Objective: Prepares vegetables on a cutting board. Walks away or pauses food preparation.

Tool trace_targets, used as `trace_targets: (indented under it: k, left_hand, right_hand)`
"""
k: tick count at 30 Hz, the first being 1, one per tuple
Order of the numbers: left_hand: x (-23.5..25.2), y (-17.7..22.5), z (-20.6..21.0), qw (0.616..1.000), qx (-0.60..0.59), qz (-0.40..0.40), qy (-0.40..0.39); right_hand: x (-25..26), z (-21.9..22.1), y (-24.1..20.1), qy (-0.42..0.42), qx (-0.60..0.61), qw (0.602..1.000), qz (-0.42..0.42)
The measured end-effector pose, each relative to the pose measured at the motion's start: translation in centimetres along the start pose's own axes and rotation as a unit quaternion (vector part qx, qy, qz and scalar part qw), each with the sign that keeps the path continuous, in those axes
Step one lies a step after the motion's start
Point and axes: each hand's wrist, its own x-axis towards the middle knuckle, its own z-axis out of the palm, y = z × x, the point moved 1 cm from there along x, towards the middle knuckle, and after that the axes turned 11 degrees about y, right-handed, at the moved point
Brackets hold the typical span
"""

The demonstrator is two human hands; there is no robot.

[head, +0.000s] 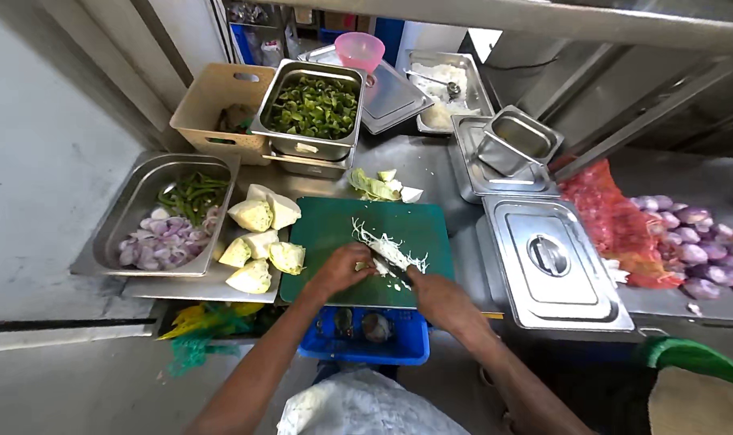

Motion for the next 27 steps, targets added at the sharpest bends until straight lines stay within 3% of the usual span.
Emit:
trace_targets:
  k: [5, 8, 15, 17, 20, 25, 27]
  left_hand:
    - [-0.2, 0.4, 0.2, 1.0, 0.026, -0.011, 0.008]
    - [-0.2, 0.6, 0.2, 0.998, 0.069, 0.003, 0.006]
    - [0.9, 1.2, -0.3, 0.996, 0.044, -0.037, -0.063]
    - [0.5, 1.0, -0.1, 0.997, 0.036, -0.034, -0.055]
    - [0.4, 0.8, 0.1, 0.997, 0.033, -0.042, -0.054]
    - [0.0, 0.6, 0.1, 0.999, 0.027, -0.029, -0.031]
    - [-0.2, 0.4, 0.4, 1.0, 0.021, -0.016, -0.014]
  right_hand:
    - [4.6, 7.0, -0.8, 0.012, 0.076, 0.997, -0.001]
    - [5.2, 7.8, -0.8, 0.005, 0.083, 0.996, -0.011]
    - [0.4, -0.5, -0.1, 0.014, 0.002, 1.0, 0.005]
    - [0.4, 0.3, -0.5, 0.01, 0.001, 1.0, 0.007]
    - [4.2, 5.8, -0.6, 0.005, 0.067, 0.998, -0.005]
    - [0.1, 0.0, -0.4, 0.006, -0.007, 1.0, 0.004]
    - [-0.3, -0.2, -0.5, 0.004, -0.007, 1.0, 0.014]
